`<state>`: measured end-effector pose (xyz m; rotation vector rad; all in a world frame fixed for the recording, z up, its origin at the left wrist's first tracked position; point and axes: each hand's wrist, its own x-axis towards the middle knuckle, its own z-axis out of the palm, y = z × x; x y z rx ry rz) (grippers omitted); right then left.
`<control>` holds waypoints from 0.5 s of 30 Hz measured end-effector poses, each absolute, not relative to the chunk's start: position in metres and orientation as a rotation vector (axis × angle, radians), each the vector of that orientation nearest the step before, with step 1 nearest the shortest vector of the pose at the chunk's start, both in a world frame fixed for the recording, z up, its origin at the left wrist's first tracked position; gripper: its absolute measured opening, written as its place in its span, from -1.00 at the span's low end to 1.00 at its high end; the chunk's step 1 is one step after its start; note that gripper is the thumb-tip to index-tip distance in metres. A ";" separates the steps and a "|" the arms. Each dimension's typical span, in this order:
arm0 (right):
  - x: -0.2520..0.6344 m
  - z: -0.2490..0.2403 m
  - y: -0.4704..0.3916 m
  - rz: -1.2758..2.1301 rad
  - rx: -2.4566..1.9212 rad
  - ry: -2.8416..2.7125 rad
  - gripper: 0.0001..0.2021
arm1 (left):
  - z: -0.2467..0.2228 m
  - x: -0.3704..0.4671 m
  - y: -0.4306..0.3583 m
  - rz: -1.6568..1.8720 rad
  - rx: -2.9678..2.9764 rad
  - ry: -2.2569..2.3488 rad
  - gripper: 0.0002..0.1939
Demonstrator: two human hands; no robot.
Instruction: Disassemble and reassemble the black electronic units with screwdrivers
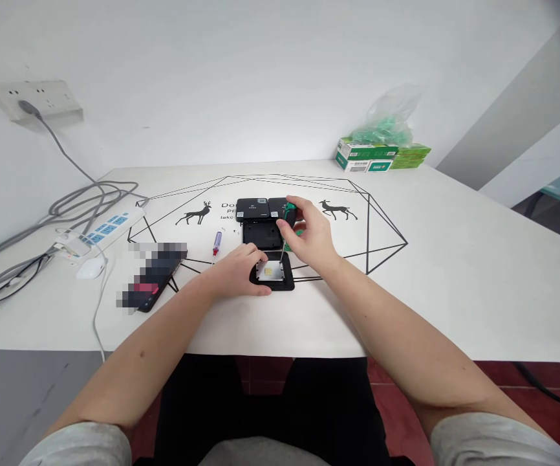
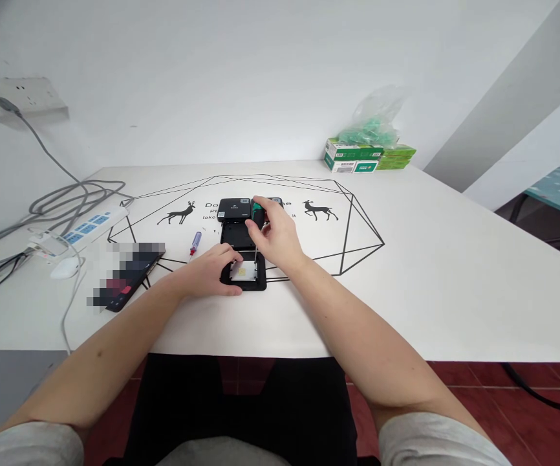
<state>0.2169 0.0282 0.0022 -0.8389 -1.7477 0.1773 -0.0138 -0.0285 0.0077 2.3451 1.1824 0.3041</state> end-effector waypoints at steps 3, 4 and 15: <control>0.218 0.004 0.028 0.219 -0.835 -1.749 -0.57 | 0.006 -0.015 -0.027 0.286 2.345 1.186 -0.58; 0.218 0.005 0.028 0.241 -0.820 -1.752 -0.57 | 0.005 -0.015 -0.026 0.285 2.353 1.183 -0.57; 0.219 0.015 0.031 0.638 -0.651 -1.541 -0.59 | -0.013 -0.023 -0.017 0.357 2.551 1.268 -0.34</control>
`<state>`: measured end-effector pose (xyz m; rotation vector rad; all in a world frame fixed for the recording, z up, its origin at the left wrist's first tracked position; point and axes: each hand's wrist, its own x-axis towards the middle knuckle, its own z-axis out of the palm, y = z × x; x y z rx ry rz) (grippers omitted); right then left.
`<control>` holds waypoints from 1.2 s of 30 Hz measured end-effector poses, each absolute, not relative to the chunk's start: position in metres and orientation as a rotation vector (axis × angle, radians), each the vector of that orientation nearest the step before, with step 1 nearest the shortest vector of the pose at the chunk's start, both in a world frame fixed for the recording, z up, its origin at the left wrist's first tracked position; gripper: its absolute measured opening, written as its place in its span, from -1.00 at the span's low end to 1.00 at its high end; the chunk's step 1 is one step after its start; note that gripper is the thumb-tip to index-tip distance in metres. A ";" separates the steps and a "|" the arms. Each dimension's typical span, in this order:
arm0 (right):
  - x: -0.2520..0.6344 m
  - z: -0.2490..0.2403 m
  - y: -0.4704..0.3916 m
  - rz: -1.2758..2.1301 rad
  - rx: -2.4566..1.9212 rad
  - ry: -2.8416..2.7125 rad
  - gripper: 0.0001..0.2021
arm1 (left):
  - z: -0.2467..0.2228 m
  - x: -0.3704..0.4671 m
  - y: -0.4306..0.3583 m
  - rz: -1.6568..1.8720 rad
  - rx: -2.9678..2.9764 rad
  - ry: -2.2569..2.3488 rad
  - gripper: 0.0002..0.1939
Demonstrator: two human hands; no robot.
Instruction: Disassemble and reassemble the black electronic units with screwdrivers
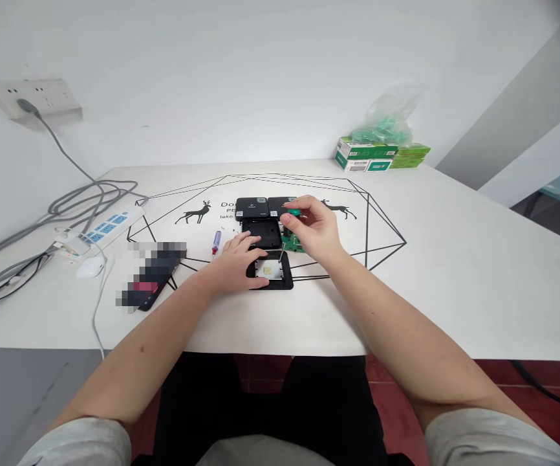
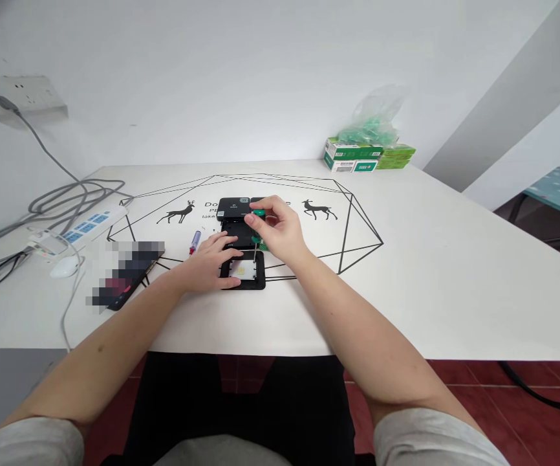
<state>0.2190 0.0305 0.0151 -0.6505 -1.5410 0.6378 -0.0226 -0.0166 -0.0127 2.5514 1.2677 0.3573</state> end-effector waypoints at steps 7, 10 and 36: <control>0.229 0.018 0.034 1.096 -0.535 -1.597 -0.54 | -0.013 -0.025 -0.016 0.284 2.509 1.255 -0.35; 0.229 0.016 0.034 1.239 -0.514 -1.577 -0.53 | -0.012 -0.024 -0.016 0.279 2.487 1.266 -0.36; 0.215 0.012 0.019 0.656 -0.651 -1.647 -0.67 | -0.008 -0.019 -0.015 0.305 2.506 1.215 -0.48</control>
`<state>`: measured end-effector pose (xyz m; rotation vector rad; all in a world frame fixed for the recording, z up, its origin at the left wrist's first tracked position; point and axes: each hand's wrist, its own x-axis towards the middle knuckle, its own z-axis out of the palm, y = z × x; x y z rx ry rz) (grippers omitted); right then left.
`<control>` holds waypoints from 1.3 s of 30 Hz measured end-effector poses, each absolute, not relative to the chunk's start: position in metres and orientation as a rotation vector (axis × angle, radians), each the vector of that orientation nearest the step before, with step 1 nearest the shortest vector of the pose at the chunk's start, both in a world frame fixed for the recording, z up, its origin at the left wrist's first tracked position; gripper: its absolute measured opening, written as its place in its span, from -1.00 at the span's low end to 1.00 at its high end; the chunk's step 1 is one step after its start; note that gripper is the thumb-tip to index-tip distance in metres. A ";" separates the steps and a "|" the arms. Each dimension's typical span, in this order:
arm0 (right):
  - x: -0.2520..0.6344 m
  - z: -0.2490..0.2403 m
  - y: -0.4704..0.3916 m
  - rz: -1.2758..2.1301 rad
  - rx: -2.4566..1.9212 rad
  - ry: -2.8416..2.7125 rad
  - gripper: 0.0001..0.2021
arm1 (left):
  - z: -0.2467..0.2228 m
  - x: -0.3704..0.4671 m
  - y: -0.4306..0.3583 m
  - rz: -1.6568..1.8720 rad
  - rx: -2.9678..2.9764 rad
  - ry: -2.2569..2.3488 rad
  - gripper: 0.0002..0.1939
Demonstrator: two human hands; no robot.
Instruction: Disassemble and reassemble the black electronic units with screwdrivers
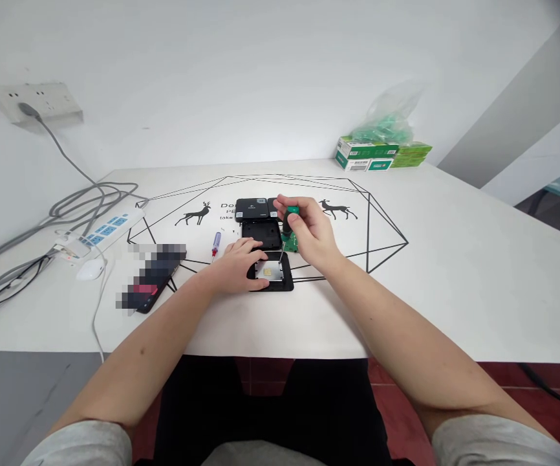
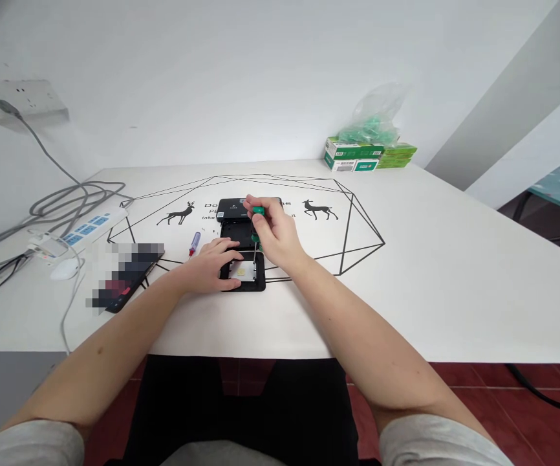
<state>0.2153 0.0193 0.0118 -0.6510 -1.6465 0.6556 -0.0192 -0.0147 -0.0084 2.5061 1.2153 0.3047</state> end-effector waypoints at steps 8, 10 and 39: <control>0.218 0.013 0.026 0.229 -0.702 -1.717 -0.66 | -0.007 -0.018 -0.015 0.288 2.513 1.225 -0.46; 0.217 0.013 0.024 0.223 -0.706 -1.709 -0.68 | -0.007 -0.017 -0.016 0.302 2.514 1.221 -0.47; 0.214 0.011 0.020 0.140 -0.664 -1.659 -0.57 | -0.009 -0.018 -0.014 0.253 2.535 1.233 -0.45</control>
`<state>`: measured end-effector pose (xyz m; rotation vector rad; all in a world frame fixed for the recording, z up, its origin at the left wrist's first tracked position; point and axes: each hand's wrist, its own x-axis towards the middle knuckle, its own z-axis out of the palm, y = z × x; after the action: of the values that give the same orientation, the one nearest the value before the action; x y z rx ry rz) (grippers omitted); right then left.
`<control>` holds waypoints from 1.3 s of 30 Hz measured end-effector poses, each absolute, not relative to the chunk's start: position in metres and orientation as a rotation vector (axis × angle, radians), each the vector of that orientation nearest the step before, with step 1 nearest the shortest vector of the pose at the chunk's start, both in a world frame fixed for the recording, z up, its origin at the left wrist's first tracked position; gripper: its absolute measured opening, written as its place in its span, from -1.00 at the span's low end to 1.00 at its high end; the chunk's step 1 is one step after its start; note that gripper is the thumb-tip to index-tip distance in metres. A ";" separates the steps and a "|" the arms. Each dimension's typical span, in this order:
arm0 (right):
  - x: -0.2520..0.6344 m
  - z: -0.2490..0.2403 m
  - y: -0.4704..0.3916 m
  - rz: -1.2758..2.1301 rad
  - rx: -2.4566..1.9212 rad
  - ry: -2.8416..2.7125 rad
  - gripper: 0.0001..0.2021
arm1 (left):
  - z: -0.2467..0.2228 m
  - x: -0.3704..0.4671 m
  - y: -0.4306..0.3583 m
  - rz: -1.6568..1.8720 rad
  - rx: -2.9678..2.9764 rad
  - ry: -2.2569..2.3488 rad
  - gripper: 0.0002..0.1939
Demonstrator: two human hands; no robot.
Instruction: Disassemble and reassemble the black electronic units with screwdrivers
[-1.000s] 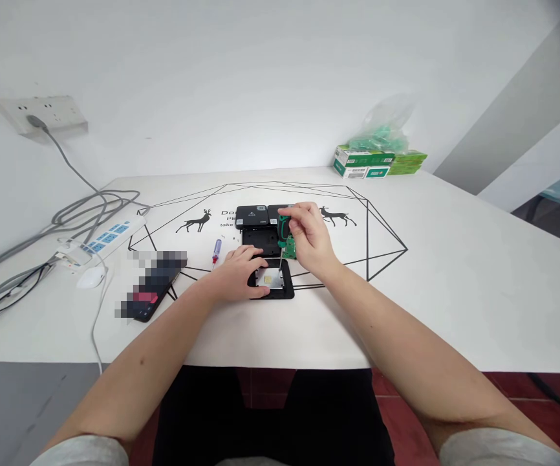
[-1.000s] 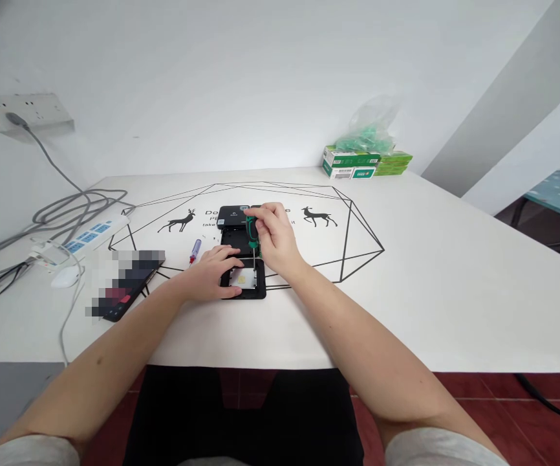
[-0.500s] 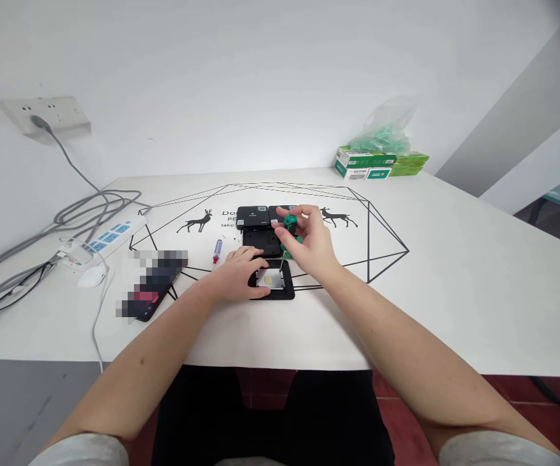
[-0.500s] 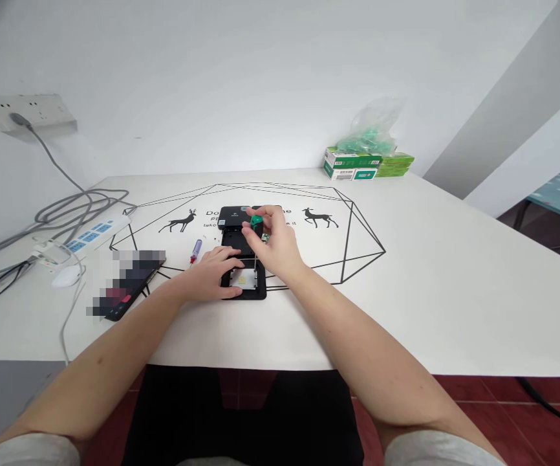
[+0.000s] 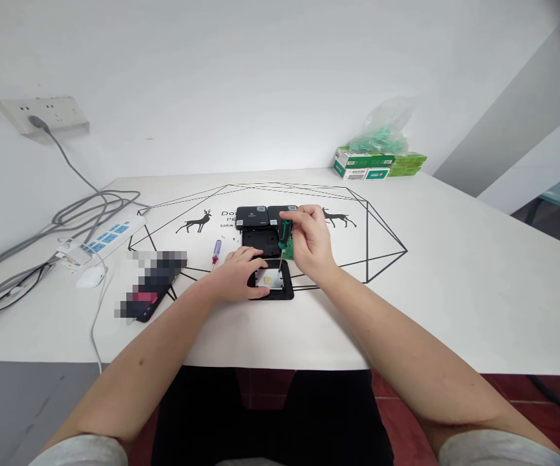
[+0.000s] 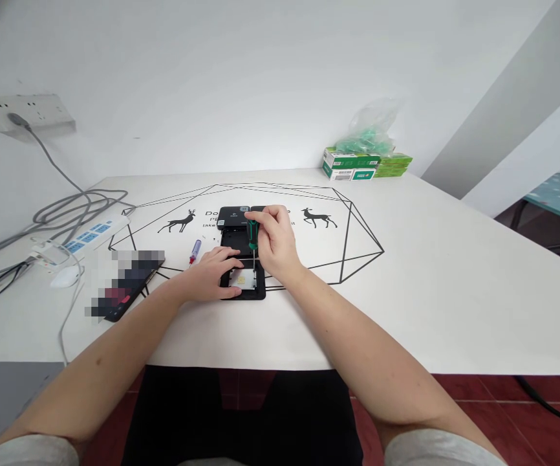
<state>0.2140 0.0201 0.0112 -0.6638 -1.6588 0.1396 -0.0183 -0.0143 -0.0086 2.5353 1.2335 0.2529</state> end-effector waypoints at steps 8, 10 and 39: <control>0.211 0.016 0.011 0.352 -0.842 -1.597 -0.72 | -0.005 -0.017 -0.016 0.227 2.536 1.253 -0.45; 0.209 0.017 0.009 0.412 -0.932 -1.559 -0.57 | -0.004 -0.016 -0.016 0.231 2.536 1.255 -0.45; 0.207 0.021 0.009 0.531 -0.978 -1.506 -0.51 | -0.007 -0.018 -0.016 0.266 2.545 1.229 -0.47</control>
<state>0.2068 0.0088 0.0210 -0.9779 -1.5062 0.5314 -0.0184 -0.0156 -0.0072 2.5452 1.2293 0.2664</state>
